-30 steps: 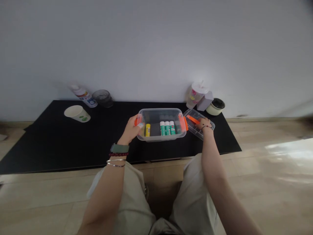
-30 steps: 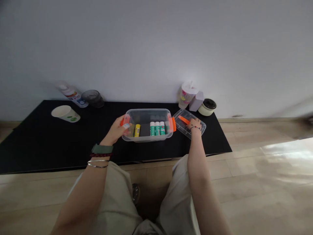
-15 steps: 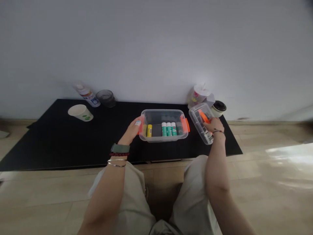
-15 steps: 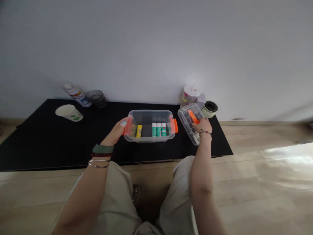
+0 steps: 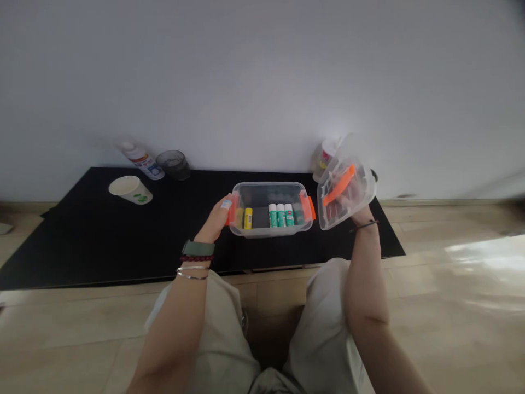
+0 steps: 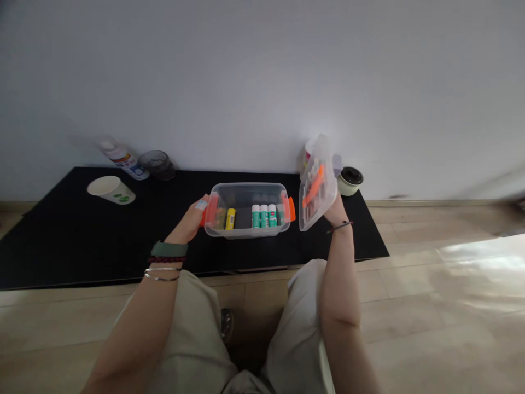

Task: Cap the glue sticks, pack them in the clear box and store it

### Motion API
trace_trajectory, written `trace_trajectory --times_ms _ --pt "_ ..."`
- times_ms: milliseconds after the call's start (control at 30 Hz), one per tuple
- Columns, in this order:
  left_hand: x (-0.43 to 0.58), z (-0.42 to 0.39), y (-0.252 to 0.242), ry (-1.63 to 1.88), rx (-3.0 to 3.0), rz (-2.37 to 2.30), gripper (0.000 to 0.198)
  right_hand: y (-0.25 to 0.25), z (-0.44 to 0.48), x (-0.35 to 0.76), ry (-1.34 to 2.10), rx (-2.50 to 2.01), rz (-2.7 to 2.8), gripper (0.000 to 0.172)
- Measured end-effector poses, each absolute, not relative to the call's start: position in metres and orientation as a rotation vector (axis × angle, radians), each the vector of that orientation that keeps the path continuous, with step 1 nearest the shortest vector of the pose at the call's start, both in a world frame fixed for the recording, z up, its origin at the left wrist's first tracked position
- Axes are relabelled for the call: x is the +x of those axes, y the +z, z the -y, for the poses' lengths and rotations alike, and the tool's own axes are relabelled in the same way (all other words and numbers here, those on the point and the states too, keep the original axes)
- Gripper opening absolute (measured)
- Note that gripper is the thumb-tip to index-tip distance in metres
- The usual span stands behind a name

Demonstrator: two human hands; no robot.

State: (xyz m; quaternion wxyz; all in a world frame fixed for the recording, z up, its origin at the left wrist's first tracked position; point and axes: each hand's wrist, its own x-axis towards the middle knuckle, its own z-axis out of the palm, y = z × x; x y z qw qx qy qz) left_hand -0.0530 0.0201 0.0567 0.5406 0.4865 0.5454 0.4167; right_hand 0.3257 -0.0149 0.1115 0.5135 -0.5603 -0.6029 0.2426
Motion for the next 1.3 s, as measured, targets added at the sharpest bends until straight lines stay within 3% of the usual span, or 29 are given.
trace_trajectory --times_ms 100,367,733,1100,1300 --pt "-0.052 -0.022 0.053 1.024 1.134 -1.282 0.065 0.117 0.014 0.314 0.726 -1.231 1.494 0.065" --pt "-0.049 -0.028 0.045 1.087 1.067 -1.230 0.059 0.123 0.008 0.284 0.774 -1.120 1.534 0.050" --pt "-0.040 -0.029 0.048 1.056 1.062 -1.117 0.072 0.131 0.000 0.253 0.860 -1.214 1.629 0.028" --pt "-0.043 -0.028 0.059 0.922 0.867 -1.021 0.085 0.139 -0.011 0.194 0.324 -1.709 2.324 0.028" --pt "-0.043 -0.032 0.051 0.958 0.885 -1.046 0.073 0.138 -0.006 0.173 0.168 -1.913 2.474 0.028"
